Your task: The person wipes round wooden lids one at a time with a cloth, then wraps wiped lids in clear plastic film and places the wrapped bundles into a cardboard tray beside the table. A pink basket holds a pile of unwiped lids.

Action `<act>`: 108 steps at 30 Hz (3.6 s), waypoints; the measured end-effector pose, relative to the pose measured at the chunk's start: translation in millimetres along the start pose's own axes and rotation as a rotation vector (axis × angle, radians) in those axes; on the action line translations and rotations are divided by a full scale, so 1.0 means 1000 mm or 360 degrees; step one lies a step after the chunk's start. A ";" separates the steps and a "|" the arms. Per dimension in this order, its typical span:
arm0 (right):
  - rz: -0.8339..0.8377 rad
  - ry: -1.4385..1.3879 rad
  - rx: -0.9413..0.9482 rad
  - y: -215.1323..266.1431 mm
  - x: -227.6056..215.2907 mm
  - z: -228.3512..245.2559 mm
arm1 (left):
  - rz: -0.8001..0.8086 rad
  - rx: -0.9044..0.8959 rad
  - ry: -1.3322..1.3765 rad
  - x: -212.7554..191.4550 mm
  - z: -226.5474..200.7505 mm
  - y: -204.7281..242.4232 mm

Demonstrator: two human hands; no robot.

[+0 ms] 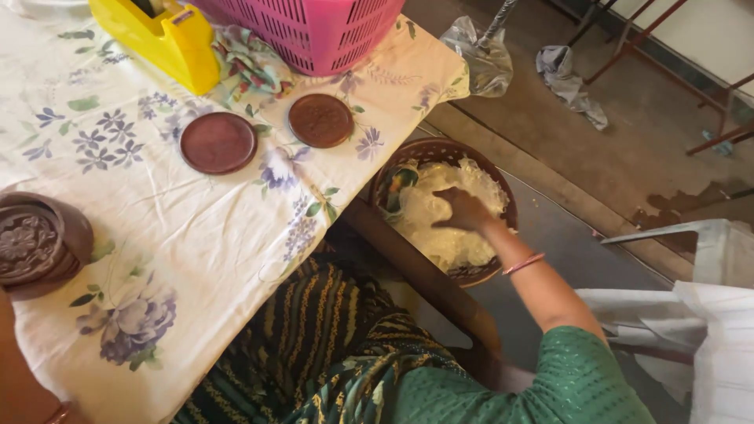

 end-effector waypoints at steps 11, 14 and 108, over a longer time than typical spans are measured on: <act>-0.0869 -0.0589 0.0435 -0.029 0.006 -0.056 | 0.0204 0.0216 0.0683 0.093 -0.263 -0.079; -0.1360 -0.0749 -0.0027 0.012 -0.074 -0.033 | 0.0881 0.0358 0.1124 0.199 -0.321 -0.036; -0.1619 -0.0078 -0.1735 0.060 -0.254 0.353 | 0.0093 -0.0506 0.0344 -0.023 -0.070 -0.038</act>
Point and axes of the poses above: each hand's wrist, its own y-axis away from the middle knuckle, its own x-axis out of the palm, z = x × y, the point moved 9 cm from there along -y, towards the middle knuckle, and after that the axes turned 12 degrees about y, right-handed, at the moved point
